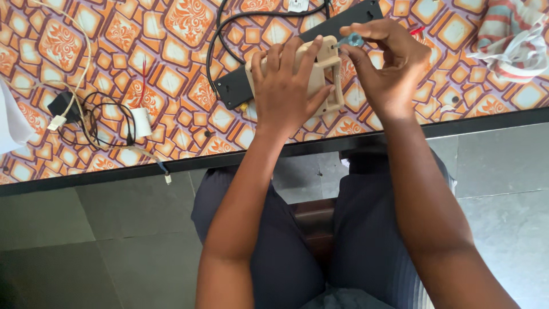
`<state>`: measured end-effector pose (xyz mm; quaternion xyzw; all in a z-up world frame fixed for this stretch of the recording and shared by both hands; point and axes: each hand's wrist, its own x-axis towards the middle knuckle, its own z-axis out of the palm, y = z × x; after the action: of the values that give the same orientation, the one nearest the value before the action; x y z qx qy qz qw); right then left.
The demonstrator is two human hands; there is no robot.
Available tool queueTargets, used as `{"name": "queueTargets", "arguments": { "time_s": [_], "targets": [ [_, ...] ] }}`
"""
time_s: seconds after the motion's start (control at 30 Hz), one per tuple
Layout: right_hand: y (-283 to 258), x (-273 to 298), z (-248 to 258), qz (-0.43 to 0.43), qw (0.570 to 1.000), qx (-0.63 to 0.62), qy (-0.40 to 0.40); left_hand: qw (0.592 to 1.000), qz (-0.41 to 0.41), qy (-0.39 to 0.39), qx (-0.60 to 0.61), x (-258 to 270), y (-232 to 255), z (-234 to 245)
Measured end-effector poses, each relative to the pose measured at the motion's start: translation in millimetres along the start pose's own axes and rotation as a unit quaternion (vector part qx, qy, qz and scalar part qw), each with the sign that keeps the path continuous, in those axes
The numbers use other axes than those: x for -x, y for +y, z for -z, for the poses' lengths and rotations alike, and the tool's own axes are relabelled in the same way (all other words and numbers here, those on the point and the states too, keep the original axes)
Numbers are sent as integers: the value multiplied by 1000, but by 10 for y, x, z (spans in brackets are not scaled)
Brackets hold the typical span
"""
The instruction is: The person disassembles a plastic electronic device housing by using a screwdriver to remove a screw and then prying the case apart by hand.
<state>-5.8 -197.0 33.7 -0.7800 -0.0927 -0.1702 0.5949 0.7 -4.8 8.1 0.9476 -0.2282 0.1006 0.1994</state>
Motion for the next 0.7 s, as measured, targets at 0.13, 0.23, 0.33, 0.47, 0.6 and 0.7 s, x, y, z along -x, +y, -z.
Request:
{"name": "queueTargets", "arguments": {
  "time_s": [0.13,0.23,0.33,0.47,0.6,0.7],
  "targets": [
    [-88,-40,57,38,998,24,-34,1000,-3,-2,0,-4,-9,-6],
    [-41,-23,70,60,996,60,-18,1000,-3,1,1,8,-6,-9],
    [29,-36,48,70,989,132,15,1000,-1,-4,-4,4,2,-1],
    [30,-68,13,103,982,154,30,1000,-4,-4,-12,-9,6,-10],
    [-10,-78,-47,96,987,125,37,1000,-2,-3,-12,-2,-2,-16],
    [-44,-85,-85,87,989,113,48,1000,-2,-4,-6,1,-7,-15]
  ]
}}
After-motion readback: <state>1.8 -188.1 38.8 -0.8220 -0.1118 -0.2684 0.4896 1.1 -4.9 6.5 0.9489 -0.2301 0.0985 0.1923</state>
